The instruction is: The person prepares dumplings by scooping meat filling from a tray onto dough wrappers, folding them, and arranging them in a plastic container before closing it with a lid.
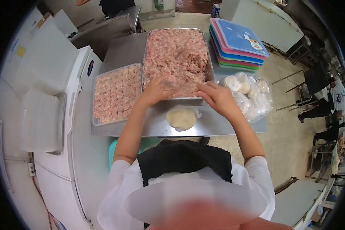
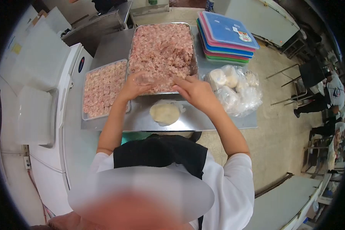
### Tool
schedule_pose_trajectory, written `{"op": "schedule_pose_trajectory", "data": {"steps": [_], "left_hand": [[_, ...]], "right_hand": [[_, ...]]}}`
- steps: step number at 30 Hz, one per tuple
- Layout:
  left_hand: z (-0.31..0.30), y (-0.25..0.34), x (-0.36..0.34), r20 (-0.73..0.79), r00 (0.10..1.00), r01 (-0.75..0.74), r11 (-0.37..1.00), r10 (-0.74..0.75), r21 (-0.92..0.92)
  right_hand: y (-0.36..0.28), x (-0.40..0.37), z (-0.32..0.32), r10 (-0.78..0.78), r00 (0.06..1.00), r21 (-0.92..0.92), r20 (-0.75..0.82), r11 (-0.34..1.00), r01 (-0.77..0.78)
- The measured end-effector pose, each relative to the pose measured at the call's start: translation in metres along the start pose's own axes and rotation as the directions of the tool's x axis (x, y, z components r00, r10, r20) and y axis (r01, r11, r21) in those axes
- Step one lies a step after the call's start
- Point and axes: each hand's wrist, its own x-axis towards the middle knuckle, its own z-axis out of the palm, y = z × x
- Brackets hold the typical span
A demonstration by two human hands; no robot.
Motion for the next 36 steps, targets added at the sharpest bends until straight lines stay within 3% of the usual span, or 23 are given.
{"op": "schedule_pose_trajectory", "data": {"steps": [2, 3, 5, 6, 8, 9, 12, 13, 16, 19, 20, 22, 25, 27, 31, 35, 36], "left_hand": [[0.003, -0.007, -0.002, -0.066, 0.998, 0.024, 0.999, -0.021, 0.047], [0.002, -0.004, -0.003, -0.024, 0.992, 0.123, 0.990, -0.124, -0.070], [-0.004, 0.001, -0.007, 0.081, 0.945, 0.328, 0.900, -0.318, -0.287], [-0.008, -0.002, -0.010, 0.038, 0.960, 0.277, 0.922, -0.278, -0.271], [-0.022, -0.014, -0.020, -0.069, 0.975, 0.190, 0.955, -0.211, -0.225], [-0.028, -0.025, -0.028, -0.010, 0.975, 0.185, 0.844, -0.220, -0.504], [-0.063, -0.080, -0.063, -0.210, 0.902, 0.295, 0.894, -0.377, -0.336], [-0.078, -0.098, -0.081, -0.287, 0.840, 0.406, 0.884, -0.461, -0.231], [-0.121, -0.124, -0.137, -0.466, 0.776, 0.479, 0.878, -0.425, -0.003], [-0.156, -0.158, -0.191, -0.649, 0.631, 0.568, 0.823, -0.426, 0.012], [-0.166, -0.163, -0.204, -0.669, 0.622, 0.640, 0.756, -0.406, 0.137], [-0.180, -0.154, -0.218, -0.699, 0.619, 0.741, 0.562, -0.358, 0.369], [-0.179, -0.143, -0.218, -0.700, 0.548, 0.802, 0.527, -0.458, 0.283], [-0.175, -0.147, -0.215, -0.674, 0.583, 0.804, 0.438, -0.453, 0.401], [-0.173, -0.158, -0.204, -0.613, 0.614, 0.786, 0.313, -0.498, 0.533], [-0.171, -0.164, -0.197, -0.525, 0.600, 0.796, 0.380, -0.604, 0.472], [-0.173, -0.141, -0.191, -0.496, 0.580, 0.811, 0.399, -0.646, 0.428]], "right_hand": [[0.005, 0.002, 0.004, 0.017, 0.998, -0.013, 0.059, 1.000, -0.016], [0.009, 0.004, 0.005, 0.021, 0.995, -0.021, 0.093, 1.000, -0.019], [0.017, 0.006, 0.004, 0.041, 0.999, 0.174, 0.037, 0.984, -0.046], [0.021, 0.006, 0.004, 0.054, 0.998, 0.275, 0.015, 0.960, -0.056], [0.039, 0.002, 0.025, 0.221, 0.975, 0.454, 0.038, 0.865, -0.214], [0.049, 0.001, 0.039, 0.282, 0.957, 0.501, 0.063, 0.821, -0.275], [0.070, 0.005, 0.073, 0.376, 0.915, 0.608, 0.148, 0.695, -0.384], [0.073, 0.006, 0.082, 0.398, 0.901, 0.636, 0.174, 0.653, -0.412], [0.071, 0.011, 0.105, 0.418, 0.903, 0.788, 0.102, 0.520, -0.330], [0.073, 0.011, 0.113, 0.434, 0.899, 0.808, 0.054, 0.510, -0.294], [0.075, 0.009, 0.115, 0.439, 0.898, 0.813, 0.041, 0.508, -0.286], [0.074, 0.009, 0.117, 0.451, 0.891, 0.808, 0.056, 0.504, -0.306], [0.076, 0.009, 0.117, 0.427, 0.902, 0.775, 0.069, 0.546, -0.318], [0.078, 0.008, 0.119, 0.415, 0.909, 0.738, 0.047, 0.599, -0.311], [0.078, 0.007, 0.119, 0.420, 0.906, 0.758, 0.054, 0.573, -0.311], [0.078, 0.006, 0.122, 0.419, 0.907, 0.767, 0.036, 0.570, -0.294], [0.079, 0.005, 0.123, 0.416, 0.909, 0.774, 0.026, 0.567, -0.282]]}}
